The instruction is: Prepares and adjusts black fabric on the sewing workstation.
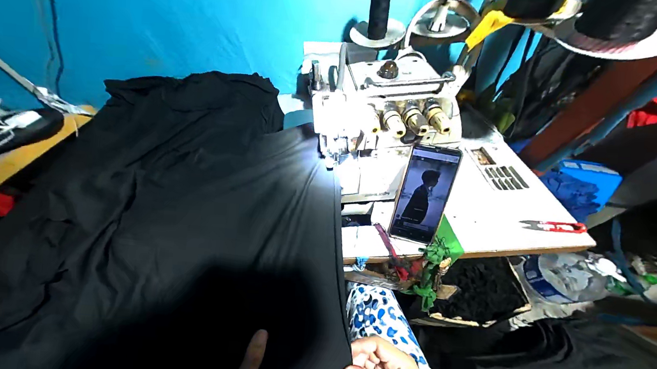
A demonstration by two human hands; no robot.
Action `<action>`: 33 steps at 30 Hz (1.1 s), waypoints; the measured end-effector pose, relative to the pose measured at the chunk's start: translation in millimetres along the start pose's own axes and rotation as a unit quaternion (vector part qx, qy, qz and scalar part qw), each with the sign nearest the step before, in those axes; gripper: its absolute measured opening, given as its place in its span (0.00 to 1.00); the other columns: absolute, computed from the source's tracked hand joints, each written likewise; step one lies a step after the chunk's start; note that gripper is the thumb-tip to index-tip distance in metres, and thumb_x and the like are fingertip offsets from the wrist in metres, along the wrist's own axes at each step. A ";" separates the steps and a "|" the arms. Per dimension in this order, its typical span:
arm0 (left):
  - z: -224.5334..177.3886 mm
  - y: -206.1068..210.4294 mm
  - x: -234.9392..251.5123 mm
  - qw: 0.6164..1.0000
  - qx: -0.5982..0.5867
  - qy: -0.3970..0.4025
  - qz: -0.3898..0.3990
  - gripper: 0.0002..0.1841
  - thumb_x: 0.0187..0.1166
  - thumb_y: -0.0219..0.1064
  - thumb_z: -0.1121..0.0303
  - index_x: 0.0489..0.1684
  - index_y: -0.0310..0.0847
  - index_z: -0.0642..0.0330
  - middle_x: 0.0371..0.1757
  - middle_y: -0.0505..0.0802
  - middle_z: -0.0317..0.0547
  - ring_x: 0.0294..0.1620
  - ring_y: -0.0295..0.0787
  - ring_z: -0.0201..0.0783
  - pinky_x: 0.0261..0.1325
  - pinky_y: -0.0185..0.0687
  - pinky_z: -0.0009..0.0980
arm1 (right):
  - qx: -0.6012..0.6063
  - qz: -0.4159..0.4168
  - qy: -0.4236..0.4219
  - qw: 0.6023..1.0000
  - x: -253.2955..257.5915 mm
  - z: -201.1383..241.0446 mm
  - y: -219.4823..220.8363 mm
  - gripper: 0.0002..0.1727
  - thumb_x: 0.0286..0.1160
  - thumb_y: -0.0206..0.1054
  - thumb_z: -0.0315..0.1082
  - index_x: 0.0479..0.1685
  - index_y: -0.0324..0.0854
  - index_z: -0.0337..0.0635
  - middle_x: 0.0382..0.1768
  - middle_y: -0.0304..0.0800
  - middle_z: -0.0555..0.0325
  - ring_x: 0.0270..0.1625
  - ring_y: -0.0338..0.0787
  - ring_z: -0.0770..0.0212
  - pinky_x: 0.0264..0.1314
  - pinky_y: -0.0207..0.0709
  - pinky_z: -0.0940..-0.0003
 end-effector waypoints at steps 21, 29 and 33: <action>-71.1 108.8 157.4 0.942 0.326 0.080 0.001 0.14 0.69 0.81 0.61 0.47 0.90 0.58 0.41 0.95 0.36 0.47 0.91 0.27 0.54 0.88 0.33 | -0.052 -0.071 -0.065 0.994 167.0 89.1 -16.5 0.15 0.70 0.75 0.27 0.54 0.81 0.43 0.29 0.92 0.61 0.32 0.92 0.67 0.40 0.88 0.74; -73.1 145.1 203.7 0.937 0.321 0.138 0.016 0.18 0.70 0.81 0.60 0.54 0.88 0.58 0.48 0.94 0.39 0.51 0.90 0.27 0.58 0.86 0.34 | -0.146 -0.226 -0.065 0.961 201.7 102.6 -13.3 0.03 0.72 0.72 0.28 0.40 0.85 0.43 0.19 0.85 0.60 0.15 0.83 0.66 0.18 0.81 0.72; -73.2 157.0 215.3 0.932 0.348 0.100 0.013 0.14 0.77 0.75 0.58 0.45 0.89 0.61 0.40 0.93 0.40 0.43 0.89 0.27 0.54 0.85 0.32 | -0.142 -0.238 -0.084 0.957 196.1 101.4 -12.8 0.04 0.73 0.74 0.31 0.38 0.85 0.42 0.18 0.84 0.61 0.15 0.82 0.67 0.18 0.79 0.72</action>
Point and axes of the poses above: each hand's wrist, its own x-axis towards the middle knuckle, its own y-axis out of the palm, z = x × y, the point moved 6 cm from there along x, towards the middle knuckle
